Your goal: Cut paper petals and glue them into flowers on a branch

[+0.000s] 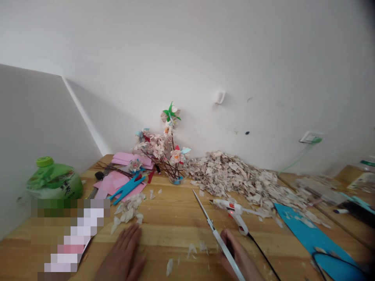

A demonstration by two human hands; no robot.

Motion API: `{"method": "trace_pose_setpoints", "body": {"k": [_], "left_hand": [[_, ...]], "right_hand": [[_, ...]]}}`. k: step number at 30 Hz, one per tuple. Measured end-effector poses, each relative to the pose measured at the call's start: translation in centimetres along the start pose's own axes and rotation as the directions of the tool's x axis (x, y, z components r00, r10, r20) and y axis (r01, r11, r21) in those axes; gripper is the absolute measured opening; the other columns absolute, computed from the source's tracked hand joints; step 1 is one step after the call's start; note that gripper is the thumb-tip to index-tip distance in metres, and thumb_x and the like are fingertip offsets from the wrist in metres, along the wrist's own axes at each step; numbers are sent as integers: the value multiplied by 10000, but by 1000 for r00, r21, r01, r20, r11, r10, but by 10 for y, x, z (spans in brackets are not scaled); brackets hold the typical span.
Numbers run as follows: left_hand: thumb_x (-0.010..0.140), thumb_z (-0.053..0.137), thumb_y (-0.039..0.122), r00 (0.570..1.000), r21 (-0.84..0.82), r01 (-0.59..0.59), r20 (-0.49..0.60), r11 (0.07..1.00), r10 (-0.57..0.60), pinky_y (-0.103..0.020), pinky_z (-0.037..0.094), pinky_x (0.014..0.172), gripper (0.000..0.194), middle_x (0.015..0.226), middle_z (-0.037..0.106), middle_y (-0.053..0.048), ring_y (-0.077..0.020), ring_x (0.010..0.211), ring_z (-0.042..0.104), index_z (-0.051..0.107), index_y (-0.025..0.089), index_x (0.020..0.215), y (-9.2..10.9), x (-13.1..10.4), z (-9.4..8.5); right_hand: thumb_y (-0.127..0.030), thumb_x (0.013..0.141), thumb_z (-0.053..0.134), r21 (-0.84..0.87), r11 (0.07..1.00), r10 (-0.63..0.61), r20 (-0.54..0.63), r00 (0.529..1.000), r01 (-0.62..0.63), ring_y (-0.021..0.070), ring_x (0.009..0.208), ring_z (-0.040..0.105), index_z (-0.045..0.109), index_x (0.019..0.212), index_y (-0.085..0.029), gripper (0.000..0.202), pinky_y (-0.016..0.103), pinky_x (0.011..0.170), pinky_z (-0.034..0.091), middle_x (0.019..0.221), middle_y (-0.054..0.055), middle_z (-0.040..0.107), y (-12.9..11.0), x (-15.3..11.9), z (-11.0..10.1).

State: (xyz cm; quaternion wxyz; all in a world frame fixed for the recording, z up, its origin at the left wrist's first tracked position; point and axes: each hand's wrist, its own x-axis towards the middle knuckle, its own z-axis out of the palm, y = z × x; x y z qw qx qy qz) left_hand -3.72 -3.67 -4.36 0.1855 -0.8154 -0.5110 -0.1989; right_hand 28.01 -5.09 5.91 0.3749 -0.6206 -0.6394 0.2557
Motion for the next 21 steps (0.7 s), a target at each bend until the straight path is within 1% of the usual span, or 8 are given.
{"method": "trace_pose_setpoints", "body": {"k": [3,6,8,11,14,17,18,21], "left_hand": [[779,519,341,998,-86,-57,-10,995,56,-348,529,836,630,1252,555,-123,-256,1105,546,316,179,1353,2,-10,10],[749,556,356,993,-147,-114,-12,983,113,-359,535,821,787,1275,529,-120,-281,1111,539,155,205,1408,7,-20,25],[724,583,353,991,-176,-131,-21,976,129,-363,547,792,803,1252,555,-109,-296,1083,560,177,218,1404,11,-22,30],[732,580,272,992,-236,-129,-44,963,122,-338,544,803,644,1173,636,-36,-262,1039,600,341,273,1330,17,-16,24],[769,541,239,999,-306,-27,-40,952,15,-339,518,851,443,1116,670,-33,-238,1032,606,465,269,1204,18,-2,8],[805,475,214,977,-377,209,51,902,-205,-340,525,822,354,1068,663,-105,-227,983,620,474,183,1158,13,18,-1],[808,456,193,966,-393,257,81,883,-246,-346,523,815,345,1035,662,-114,-223,958,623,474,163,1151,10,25,-2],[781,425,100,967,-424,250,150,871,-205,-367,497,835,412,985,647,-100,-211,929,608,463,162,1186,1,44,2]], "right_hand": [[-259,603,541,-28,999,-15,26,1000,15,206,544,584,562,600,-256,22,255,536,472,579,9,649,6,8,7],[-300,616,544,0,1000,-26,4,1000,26,210,566,583,556,599,-252,52,267,547,473,595,20,648,10,9,8],[-324,610,551,13,1000,-10,17,1000,10,213,592,584,551,594,-247,78,275,566,474,609,24,648,13,9,8],[-337,576,571,23,1000,3,19,1000,-3,198,543,555,505,541,-249,115,264,513,455,548,10,614,22,11,14],[-329,565,573,68,998,-10,-11,1000,10,186,509,533,475,530,-253,128,257,481,440,521,-2,589,36,14,22],[-319,575,548,118,993,5,-17,1000,-3,187,515,533,469,542,-253,108,260,484,437,532,-5,583,45,14,27],[-313,574,540,130,991,11,-15,1000,-9,187,520,533,467,548,-252,98,260,487,436,538,-6,581,46,14,27],[-293,561,516,158,987,27,-3,1000,-26,187,534,530,453,557,-251,76,263,506,438,546,-13,566,47,13,27]]}}
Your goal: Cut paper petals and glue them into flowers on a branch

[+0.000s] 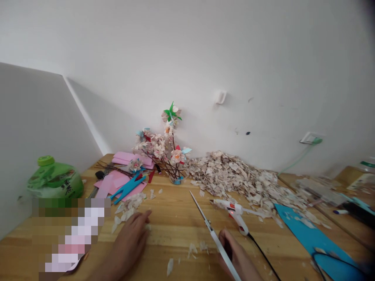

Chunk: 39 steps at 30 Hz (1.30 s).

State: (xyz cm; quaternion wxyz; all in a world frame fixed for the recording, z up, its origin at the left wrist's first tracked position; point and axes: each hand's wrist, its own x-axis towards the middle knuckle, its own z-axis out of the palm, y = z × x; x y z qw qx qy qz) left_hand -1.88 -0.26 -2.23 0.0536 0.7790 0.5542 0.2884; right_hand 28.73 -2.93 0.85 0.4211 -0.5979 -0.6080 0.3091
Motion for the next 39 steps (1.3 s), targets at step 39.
{"method": "trace_pose_setpoints", "body": {"k": [39], "left_hand": [[636,560,157,928,-762,306,105,571,-358,-323,491,676,411,615,604,58,-166,644,628,454,222,1028,115,32,8]], "right_hand": [[-330,359,812,657,662,341,163,926,-360,66,305,433,260,761,-271,685,165,341,324,495,-126,584,-57,19,62]]}}
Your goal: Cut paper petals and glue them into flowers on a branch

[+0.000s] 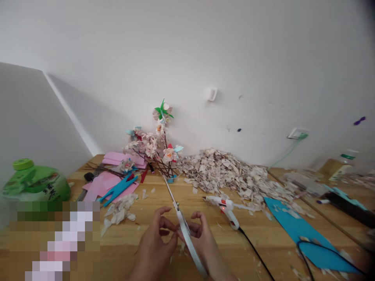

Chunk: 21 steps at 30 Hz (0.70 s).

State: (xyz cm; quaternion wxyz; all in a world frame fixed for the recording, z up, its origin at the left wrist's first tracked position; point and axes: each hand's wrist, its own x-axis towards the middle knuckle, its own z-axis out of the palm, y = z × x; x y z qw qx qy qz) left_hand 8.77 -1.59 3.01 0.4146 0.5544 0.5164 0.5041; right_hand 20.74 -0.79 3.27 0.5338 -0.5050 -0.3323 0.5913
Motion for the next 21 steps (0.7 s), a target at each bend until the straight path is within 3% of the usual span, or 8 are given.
{"method": "trace_pose_setpoints", "body": {"k": [7,13,21], "left_hand": [[526,676,253,974,-206,221,8,953,-225,-269,424,519,525,521,610,44,-181,564,602,429,188,985,3,7,-6],[498,715,270,955,-324,295,76,899,-286,-282,434,553,603,520,619,33,-163,548,581,406,175,1007,2,9,-7],[489,721,309,922,-371,382,91,847,-377,-297,471,551,583,580,624,23,-182,610,607,437,183,983,6,7,-6]], "right_hand": [[-297,428,776,-13,1000,5,42,999,-4,35,265,341,286,771,-264,598,144,297,258,501,-116,604,5,5,-6],[-296,439,773,-48,999,20,86,996,-16,16,248,312,314,768,-254,566,130,274,237,516,-96,634,5,6,-6],[-292,442,716,-93,995,49,42,998,-45,16,224,307,319,750,-249,505,125,247,236,469,-110,611,2,2,-6]]}}
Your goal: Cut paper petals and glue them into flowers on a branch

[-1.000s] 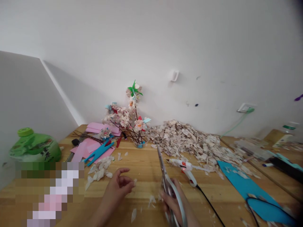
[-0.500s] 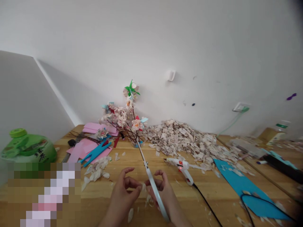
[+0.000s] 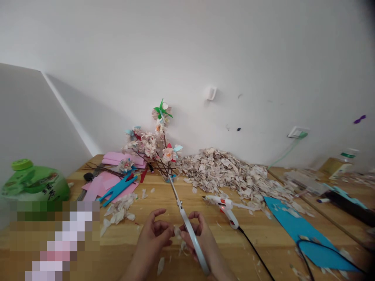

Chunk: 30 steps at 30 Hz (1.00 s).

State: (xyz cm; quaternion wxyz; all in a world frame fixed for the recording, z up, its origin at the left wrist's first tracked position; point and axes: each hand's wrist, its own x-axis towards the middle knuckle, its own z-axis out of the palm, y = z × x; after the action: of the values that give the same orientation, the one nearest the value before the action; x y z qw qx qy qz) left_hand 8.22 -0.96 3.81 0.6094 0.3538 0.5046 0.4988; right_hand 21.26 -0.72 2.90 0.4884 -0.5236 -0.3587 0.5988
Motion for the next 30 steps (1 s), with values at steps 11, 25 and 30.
{"method": "trace_pose_setpoints", "body": {"k": [11,25,30], "left_hand": [[431,765,347,999,16,-33,17,999,33,-283,447,548,604,599,662,-9,-187,601,620,481,193,941,-3,2,6],[470,758,285,998,-64,-44,-39,997,42,-264,466,514,549,642,648,3,-164,607,605,452,185,914,-8,6,13],[500,761,285,998,-72,-56,0,996,56,-269,479,527,525,599,638,23,-155,584,600,445,189,908,-13,11,12]], "right_hand": [[-378,424,739,-7,999,32,-5,999,-32,15,210,292,339,742,-241,529,115,206,218,412,-124,548,1,2,-1],[-395,482,757,98,995,-27,-32,999,30,9,218,320,306,789,-245,565,101,204,239,472,-122,592,12,5,-2],[-444,418,785,117,993,-31,-49,998,36,9,207,316,304,765,-248,624,108,204,245,460,-126,584,8,6,-1]]}}
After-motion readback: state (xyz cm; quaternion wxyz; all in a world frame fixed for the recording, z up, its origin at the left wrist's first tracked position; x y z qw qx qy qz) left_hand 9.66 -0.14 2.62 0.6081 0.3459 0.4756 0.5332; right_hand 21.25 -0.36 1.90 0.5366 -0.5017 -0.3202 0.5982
